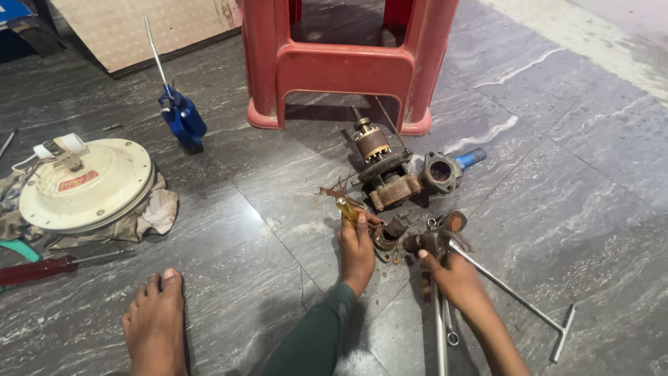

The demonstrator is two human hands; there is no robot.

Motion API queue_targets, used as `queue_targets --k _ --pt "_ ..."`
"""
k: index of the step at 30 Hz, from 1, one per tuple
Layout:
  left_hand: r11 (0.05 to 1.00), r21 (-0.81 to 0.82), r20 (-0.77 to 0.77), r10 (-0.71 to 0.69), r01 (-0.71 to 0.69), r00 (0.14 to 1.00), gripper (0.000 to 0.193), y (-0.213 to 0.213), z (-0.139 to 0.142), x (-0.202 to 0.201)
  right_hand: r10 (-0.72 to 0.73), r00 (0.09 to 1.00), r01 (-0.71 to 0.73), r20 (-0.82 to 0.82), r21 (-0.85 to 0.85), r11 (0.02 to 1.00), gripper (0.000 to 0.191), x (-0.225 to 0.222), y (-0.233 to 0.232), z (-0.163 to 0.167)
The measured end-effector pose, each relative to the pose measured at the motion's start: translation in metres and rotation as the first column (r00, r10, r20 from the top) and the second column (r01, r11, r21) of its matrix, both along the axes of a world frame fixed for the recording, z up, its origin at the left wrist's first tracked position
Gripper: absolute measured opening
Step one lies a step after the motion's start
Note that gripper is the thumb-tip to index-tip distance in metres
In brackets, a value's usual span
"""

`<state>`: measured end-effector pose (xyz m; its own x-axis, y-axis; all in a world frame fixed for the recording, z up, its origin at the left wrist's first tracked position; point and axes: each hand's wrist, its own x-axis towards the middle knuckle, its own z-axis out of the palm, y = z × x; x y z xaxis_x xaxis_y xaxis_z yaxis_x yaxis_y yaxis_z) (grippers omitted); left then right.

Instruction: The person disassembles a small electric motor on the floor, using a T-handle wrench to loosen bolts and remove a cover. They then use a hammer and screwdriver to tap and pry out internal components from the housing.

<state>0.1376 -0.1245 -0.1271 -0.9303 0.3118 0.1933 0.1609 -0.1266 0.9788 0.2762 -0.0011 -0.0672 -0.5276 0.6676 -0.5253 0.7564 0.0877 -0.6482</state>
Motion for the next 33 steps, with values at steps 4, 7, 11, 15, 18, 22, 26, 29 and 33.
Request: queue_targets --k 4,7,11,15,18,22,26,29,33 --pt "0.992 -0.116 -0.03 -0.051 0.048 0.998 0.038 -0.001 0.008 0.002 0.124 0.947 -0.27 0.296 0.526 0.807 0.04 -0.003 -0.013 0.046" --pt "0.959 -0.259 -0.02 -0.122 0.113 0.992 0.042 0.0 0.012 0.002 0.19 0.98 -0.184 0.063 0.648 0.739 0.034 -0.01 -0.025 0.066" --pt "0.957 -0.287 -0.327 -0.122 0.024 0.937 0.042 0.001 0.011 0.0 0.482 0.825 -0.12 -0.296 0.741 0.661 0.049 -0.04 -0.026 0.06" --pt "0.969 -0.243 -0.277 -0.123 0.055 0.953 0.035 -0.001 0.008 -0.002 0.538 0.817 -0.32 -0.208 0.612 0.723 0.043 -0.079 -0.007 0.036" --pt "0.985 -0.162 -0.179 -0.088 0.058 0.98 0.03 0.0 0.008 -0.002 0.459 0.886 -0.38 -0.066 0.464 0.8 0.039 -0.084 0.014 0.026" --pt "0.981 -0.193 -0.17 -0.038 0.004 0.985 0.02 0.002 0.011 0.001 0.447 0.894 -0.391 -0.036 0.424 0.817 0.036 -0.078 0.028 0.024" --pt "0.963 -0.264 -0.13 -0.091 0.054 0.987 0.023 0.002 0.015 0.002 0.383 0.92 -0.334 -0.084 0.344 0.877 0.032 -0.08 0.036 0.016" --pt "0.959 -0.282 -0.202 -0.072 0.012 0.977 0.019 0.002 0.017 0.003 0.33 0.939 -0.238 -0.102 0.501 0.832 0.026 -0.082 0.046 0.003" --pt "0.954 -0.3 -0.186 -0.056 -0.002 0.981 0.02 0.003 0.019 0.004 0.605 0.796 -0.422 0.003 0.719 0.552 0.043 -0.079 0.054 -0.018"
